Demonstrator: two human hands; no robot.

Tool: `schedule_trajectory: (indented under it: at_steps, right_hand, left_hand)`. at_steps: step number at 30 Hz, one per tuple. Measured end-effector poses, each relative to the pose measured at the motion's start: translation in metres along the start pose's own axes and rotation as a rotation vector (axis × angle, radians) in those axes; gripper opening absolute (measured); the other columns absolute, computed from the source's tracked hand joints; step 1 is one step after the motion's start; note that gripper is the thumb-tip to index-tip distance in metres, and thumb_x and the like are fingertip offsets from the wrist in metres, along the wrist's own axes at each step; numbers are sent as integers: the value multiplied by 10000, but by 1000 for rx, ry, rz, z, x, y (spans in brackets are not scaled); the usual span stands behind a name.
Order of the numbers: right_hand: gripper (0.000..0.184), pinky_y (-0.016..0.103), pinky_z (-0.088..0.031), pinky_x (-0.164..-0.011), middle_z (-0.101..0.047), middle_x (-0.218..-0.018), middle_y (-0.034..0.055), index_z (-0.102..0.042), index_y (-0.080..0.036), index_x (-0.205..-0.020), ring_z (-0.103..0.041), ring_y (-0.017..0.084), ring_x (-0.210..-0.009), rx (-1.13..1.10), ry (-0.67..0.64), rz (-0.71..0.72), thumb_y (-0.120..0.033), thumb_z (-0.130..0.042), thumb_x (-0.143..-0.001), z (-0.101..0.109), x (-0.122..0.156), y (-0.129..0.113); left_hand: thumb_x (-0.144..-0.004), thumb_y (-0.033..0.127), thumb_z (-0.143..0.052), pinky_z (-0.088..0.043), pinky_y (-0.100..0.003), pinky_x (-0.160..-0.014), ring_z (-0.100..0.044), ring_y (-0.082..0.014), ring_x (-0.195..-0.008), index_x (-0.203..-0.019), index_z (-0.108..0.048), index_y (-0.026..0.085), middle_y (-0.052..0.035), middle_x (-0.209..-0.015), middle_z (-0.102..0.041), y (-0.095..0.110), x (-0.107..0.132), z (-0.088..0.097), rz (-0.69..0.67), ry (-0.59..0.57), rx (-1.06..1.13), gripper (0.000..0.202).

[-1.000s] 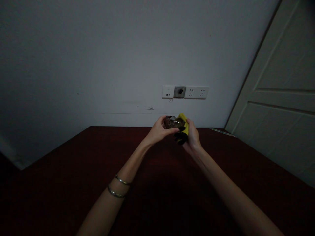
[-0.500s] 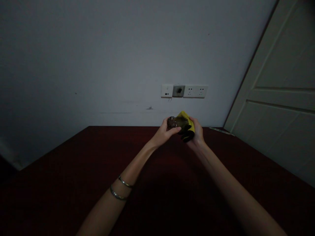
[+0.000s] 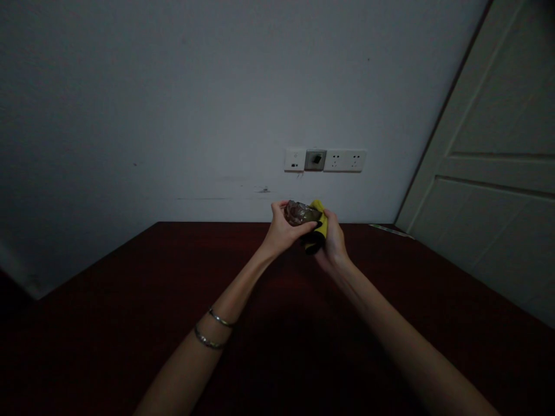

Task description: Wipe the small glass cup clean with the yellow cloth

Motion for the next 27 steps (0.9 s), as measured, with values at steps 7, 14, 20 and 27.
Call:
schedule_trajectory:
  at_steps: [7, 14, 20, 27]
  right_hand:
    - [186, 270, -489, -601, -608, -684, 5, -595, -203, -743, -560, 139, -629, -38, 114, -18, -337, -470, -774, 15, -15, -18]
    - [187, 282, -479, -583, -593, -654, 11, -596, -190, -743, -532, 138, -588, 9, 94, -40, -339, -484, -757, 21, -22, -24]
    - [155, 252, -499, -637, -602, -697, -19, -588, -211, -814, -547, 120, -612, -89, 87, 2, -331, -500, -769, 9, -11, -7]
    - [168, 270, -515, -677, -644, -746, 4, -615, -205, -780, -595, 145, -685, -112, 120, -3, -305, -480, -782, 7, -12, -14]
  left_hand:
    - [-679, 333, -717, -376, -432, -987, -518, -262, -1115, -1133, -396, 142, -135, -1164, -553, 7, 5, -14, 54, -236, 129, 588]
    - [-663, 296, -742, -386, -422, -997, -551, -231, -1087, -1073, -448, 144, -139, -1163, -569, -2, 2, -16, 22, -191, 180, 527]
    - [-599, 233, -788, -371, -411, -1022, -526, -226, -1134, -1149, -381, 159, -134, -1198, -534, -11, -2, -6, -25, -59, 125, 689]
    - [-572, 284, -811, -325, -465, -1048, -443, -290, -1207, -1187, -432, 178, -140, -1251, -481, -11, 3, -9, -7, -58, 19, 731]
Point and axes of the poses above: each hand's wrist, its own x-axis away from the middle knuckle, its own z-axis out of the back of the hand, y = z × x, the point moved 3 cm from there along -x, towards the middle knuckle
